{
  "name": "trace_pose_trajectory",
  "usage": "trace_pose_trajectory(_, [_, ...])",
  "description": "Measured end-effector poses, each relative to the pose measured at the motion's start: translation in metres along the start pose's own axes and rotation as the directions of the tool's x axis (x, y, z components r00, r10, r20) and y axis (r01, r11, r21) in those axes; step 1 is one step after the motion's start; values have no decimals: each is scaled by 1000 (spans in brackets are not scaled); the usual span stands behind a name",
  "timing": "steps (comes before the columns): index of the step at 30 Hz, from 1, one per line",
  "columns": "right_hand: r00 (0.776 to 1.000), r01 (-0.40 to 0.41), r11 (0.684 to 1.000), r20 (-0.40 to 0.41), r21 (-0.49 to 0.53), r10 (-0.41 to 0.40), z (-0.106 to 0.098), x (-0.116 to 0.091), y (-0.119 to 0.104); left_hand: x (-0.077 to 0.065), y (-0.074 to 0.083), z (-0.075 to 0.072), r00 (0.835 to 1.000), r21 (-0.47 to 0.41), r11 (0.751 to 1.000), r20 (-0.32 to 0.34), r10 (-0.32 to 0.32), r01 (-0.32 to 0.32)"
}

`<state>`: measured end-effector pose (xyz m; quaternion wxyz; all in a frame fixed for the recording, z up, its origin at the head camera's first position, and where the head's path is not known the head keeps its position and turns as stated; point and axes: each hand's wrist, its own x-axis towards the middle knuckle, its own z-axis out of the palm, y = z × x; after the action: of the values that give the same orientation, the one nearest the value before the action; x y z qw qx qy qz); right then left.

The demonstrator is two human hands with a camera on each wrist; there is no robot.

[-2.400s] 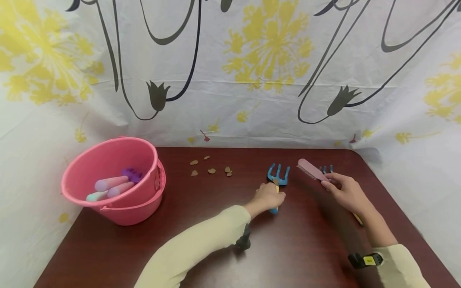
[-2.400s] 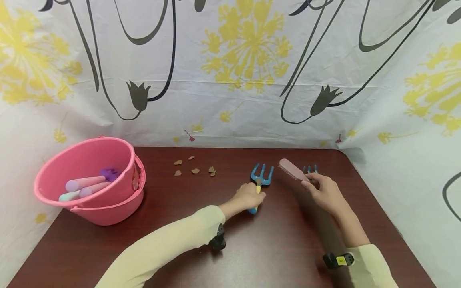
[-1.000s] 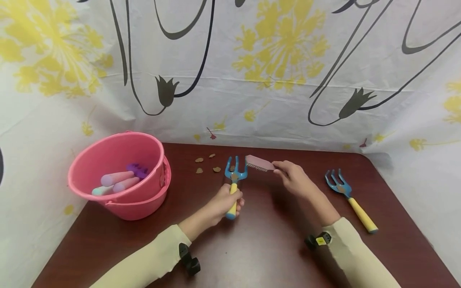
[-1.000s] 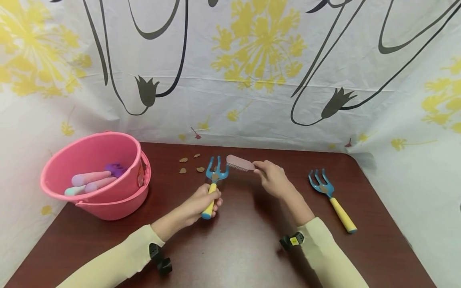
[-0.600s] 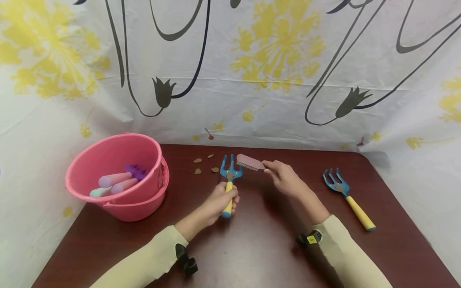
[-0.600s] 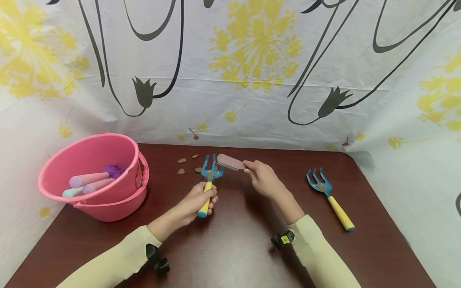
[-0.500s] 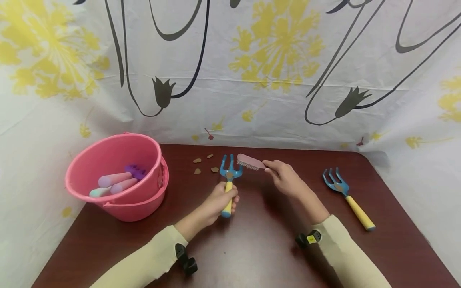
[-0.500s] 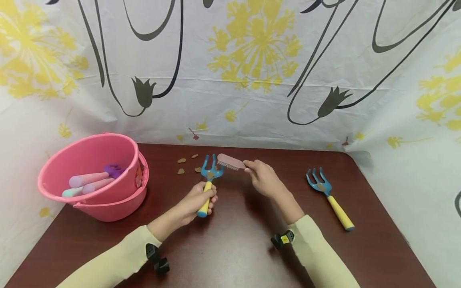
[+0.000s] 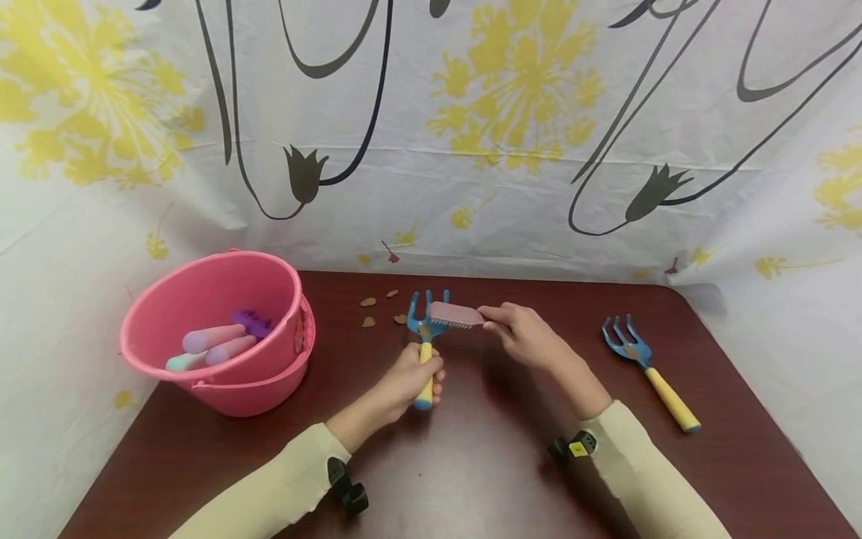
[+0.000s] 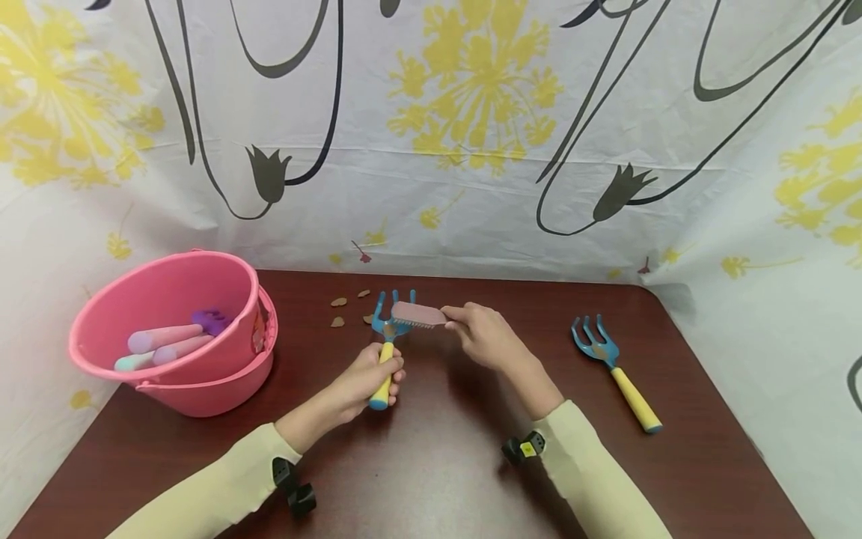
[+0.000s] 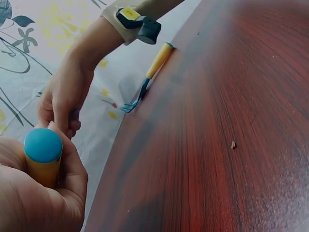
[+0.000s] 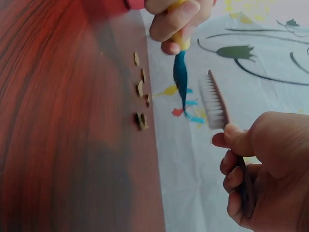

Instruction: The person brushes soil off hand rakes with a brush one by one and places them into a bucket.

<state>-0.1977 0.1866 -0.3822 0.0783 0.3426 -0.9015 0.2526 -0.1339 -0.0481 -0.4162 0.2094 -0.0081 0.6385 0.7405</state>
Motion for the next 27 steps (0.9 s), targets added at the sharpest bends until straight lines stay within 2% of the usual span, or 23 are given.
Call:
trace_pose_trajectory(4, [997,21,1000,70,-12,-21,-4,2,-8,1,-1,0,1000,11,1000,1,-8,8])
trace_pose_trajectory(8, [994,47,993,101,-108,-36,-3,7,-15,2,-1,-1,1000,18,1000,-8,-20,20])
trace_pose_trajectory(13, [996,71,963,76,-261,-53,0,13,-21,2,-5,-1,999,60,998,-35,-20,22])
trace_pose_trajectory(18, [998,55,925,37,-375,-44,1,16,-27,3,-6,0,999,70,997,-45,-14,17])
trace_pose_trajectory(22, [999,28,906,-2,-423,-32,3,14,-29,3,-6,2,999,40,999,-45,-9,11])
trace_pose_trajectory(27, [998,14,903,-43,-430,-36,7,11,-26,2,-6,4,999,21,1000,-38,-18,19])
